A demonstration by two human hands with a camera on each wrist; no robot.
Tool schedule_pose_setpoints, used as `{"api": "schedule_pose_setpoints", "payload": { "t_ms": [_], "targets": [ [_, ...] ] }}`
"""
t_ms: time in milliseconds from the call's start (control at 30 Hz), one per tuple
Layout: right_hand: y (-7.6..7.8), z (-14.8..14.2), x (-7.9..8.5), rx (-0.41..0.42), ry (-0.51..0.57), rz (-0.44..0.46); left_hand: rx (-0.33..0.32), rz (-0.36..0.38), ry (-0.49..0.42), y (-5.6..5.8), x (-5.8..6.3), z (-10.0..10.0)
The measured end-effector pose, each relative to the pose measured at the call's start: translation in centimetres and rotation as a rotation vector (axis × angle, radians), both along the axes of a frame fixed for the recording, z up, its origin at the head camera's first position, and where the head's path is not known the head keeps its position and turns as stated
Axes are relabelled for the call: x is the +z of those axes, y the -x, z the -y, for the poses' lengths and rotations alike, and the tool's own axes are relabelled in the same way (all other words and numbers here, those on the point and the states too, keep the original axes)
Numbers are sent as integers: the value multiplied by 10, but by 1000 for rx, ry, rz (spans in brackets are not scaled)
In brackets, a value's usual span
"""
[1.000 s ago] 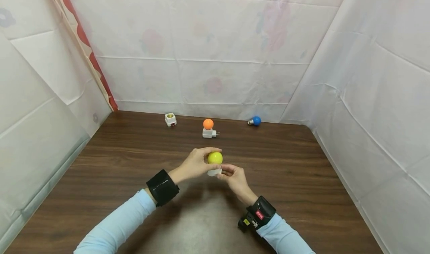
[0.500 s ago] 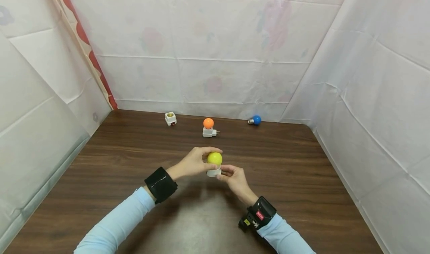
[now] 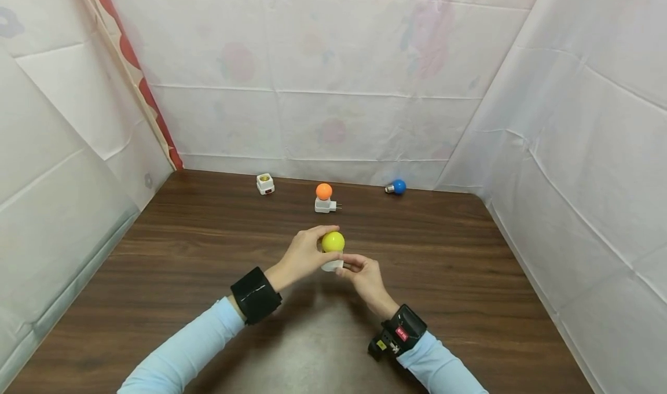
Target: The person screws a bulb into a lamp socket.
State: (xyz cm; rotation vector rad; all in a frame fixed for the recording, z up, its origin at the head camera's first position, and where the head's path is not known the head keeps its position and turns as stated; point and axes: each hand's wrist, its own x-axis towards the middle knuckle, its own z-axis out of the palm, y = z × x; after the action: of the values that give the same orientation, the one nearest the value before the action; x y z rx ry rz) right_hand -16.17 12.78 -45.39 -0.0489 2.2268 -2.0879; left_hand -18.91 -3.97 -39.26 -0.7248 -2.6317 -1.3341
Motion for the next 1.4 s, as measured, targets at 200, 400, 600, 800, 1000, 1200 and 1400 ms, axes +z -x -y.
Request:
{"api": "schedule_pose_setpoints", "payload": {
  "t_ms": [200, 400, 600, 800, 1000, 1200, 1400],
  "targets": [
    [0, 0, 0, 13, -9, -15, -26, 19, 7, 0, 0, 2],
    [-10, 4, 20, 44, -24, -3, -65, 45, 18, 0, 1, 5],
    [-8, 2, 15, 64, -21, -3, -138, 82, -10, 2, -1, 8],
    [-3, 0, -1, 79, 0, 4, -235, 131, -14, 6, -1, 13],
    [-3, -1, -3, 89, -22, -14, -268, 165, -47, 8, -1, 16],
    [-2, -3, -1, 67, -20, -18, -249, 184, -88, 5, -4, 15],
    [0, -6, 1, 39, 9, -33, -165, 229, -44, 7, -10, 15]
  ]
}}
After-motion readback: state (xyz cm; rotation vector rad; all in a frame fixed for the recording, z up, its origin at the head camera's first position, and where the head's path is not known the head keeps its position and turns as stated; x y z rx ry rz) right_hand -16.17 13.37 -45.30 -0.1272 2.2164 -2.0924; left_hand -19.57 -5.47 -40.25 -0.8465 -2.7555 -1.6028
